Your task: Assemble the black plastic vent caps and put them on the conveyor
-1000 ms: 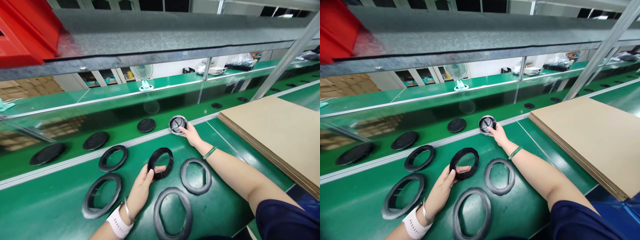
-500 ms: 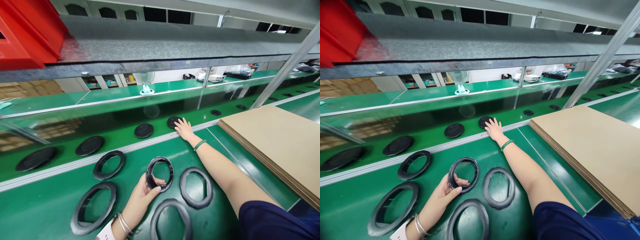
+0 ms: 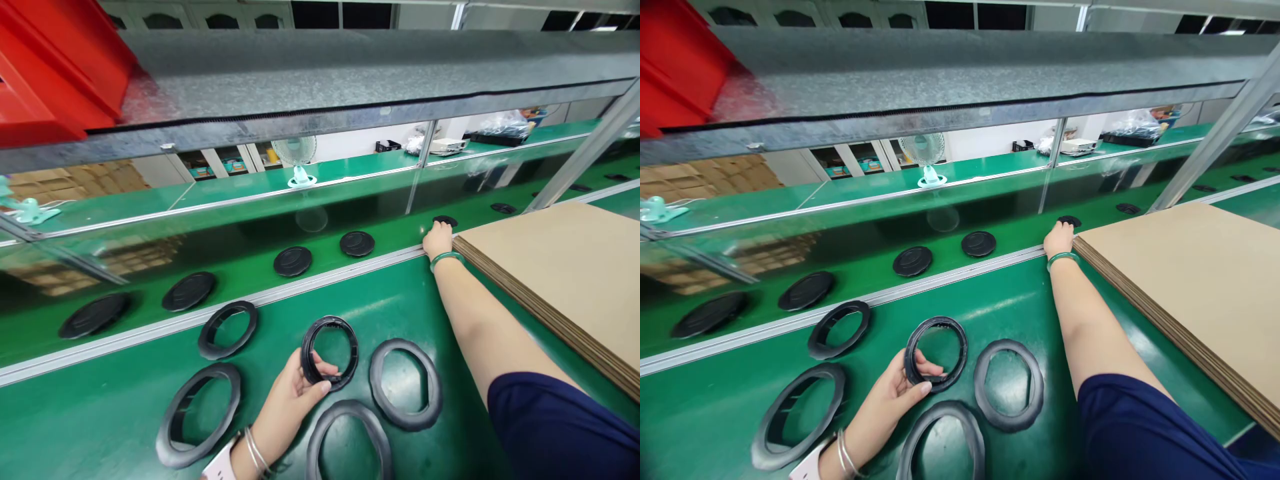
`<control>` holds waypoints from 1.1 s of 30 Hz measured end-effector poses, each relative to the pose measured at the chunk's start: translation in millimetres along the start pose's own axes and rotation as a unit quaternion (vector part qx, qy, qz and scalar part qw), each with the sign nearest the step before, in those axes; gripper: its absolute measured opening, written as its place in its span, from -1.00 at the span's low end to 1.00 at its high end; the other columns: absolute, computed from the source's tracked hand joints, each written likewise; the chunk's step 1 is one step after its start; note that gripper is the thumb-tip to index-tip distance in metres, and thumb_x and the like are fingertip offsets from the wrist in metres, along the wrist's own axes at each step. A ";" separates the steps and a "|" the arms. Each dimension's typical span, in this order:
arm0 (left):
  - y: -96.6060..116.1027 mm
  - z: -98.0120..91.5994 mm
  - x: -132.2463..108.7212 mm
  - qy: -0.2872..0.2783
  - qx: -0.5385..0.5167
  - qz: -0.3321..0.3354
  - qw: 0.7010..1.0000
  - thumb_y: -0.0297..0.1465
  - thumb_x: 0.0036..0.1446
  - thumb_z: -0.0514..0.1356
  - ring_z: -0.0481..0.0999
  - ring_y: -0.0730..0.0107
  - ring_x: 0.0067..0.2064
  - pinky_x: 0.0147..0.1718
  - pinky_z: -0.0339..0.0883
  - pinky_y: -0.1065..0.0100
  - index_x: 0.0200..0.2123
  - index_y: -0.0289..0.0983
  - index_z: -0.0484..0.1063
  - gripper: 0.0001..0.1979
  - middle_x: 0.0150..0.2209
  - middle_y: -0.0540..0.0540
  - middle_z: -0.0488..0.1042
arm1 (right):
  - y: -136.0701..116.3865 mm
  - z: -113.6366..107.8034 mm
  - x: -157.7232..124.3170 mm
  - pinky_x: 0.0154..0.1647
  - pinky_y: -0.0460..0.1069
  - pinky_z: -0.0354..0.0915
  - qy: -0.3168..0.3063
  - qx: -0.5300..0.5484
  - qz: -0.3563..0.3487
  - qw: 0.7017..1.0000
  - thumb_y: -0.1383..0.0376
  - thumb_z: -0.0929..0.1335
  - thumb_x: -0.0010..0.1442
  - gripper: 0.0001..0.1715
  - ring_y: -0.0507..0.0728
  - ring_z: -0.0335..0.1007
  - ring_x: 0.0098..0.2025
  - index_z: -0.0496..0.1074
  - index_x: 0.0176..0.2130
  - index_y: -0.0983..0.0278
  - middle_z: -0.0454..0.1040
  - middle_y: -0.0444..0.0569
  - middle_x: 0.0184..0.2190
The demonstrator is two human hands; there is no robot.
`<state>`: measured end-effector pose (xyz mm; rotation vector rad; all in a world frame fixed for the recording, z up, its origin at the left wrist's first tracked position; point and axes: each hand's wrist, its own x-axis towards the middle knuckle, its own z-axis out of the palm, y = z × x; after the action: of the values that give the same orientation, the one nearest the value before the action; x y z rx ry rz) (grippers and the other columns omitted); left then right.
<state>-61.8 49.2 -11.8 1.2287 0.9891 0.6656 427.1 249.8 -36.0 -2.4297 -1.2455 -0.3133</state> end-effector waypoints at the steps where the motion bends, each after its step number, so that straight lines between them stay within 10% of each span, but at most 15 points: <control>1: -0.4 -0.3 0.3 -0.003 -0.004 0.000 1.000 -0.10 0.01 0.40 0.59 0.11 -0.03 0.01 0.42 0.13 -0.09 -0.21 0.27 -0.47 -0.11 -0.23 0.61 | 2.6 2.0 3.8 0.21 0.21 -0.02 0.002 -0.003 0.010 1.000 0.49 0.11 0.26 -0.45 0.38 0.07 0.19 0.21 0.20 0.60 0.26 0.41 0.11; 33: -3.2 -1.4 -0.5 -0.018 -0.010 -0.001 1.000 -0.19 0.10 0.37 0.55 0.16 0.00 0.04 0.35 0.15 -0.06 -0.21 0.24 -0.53 -0.09 -0.18 0.59 | 14.4 20.1 44.7 0.11 0.18 0.18 -0.032 -0.006 0.063 0.997 0.39 0.21 0.30 -0.58 0.33 0.19 0.13 0.37 0.11 0.38 0.31 0.27 0.07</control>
<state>-63.6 48.6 -14.8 1.2176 0.9511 0.6476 465.1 283.5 -41.1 -2.5331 -1.1122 -0.2105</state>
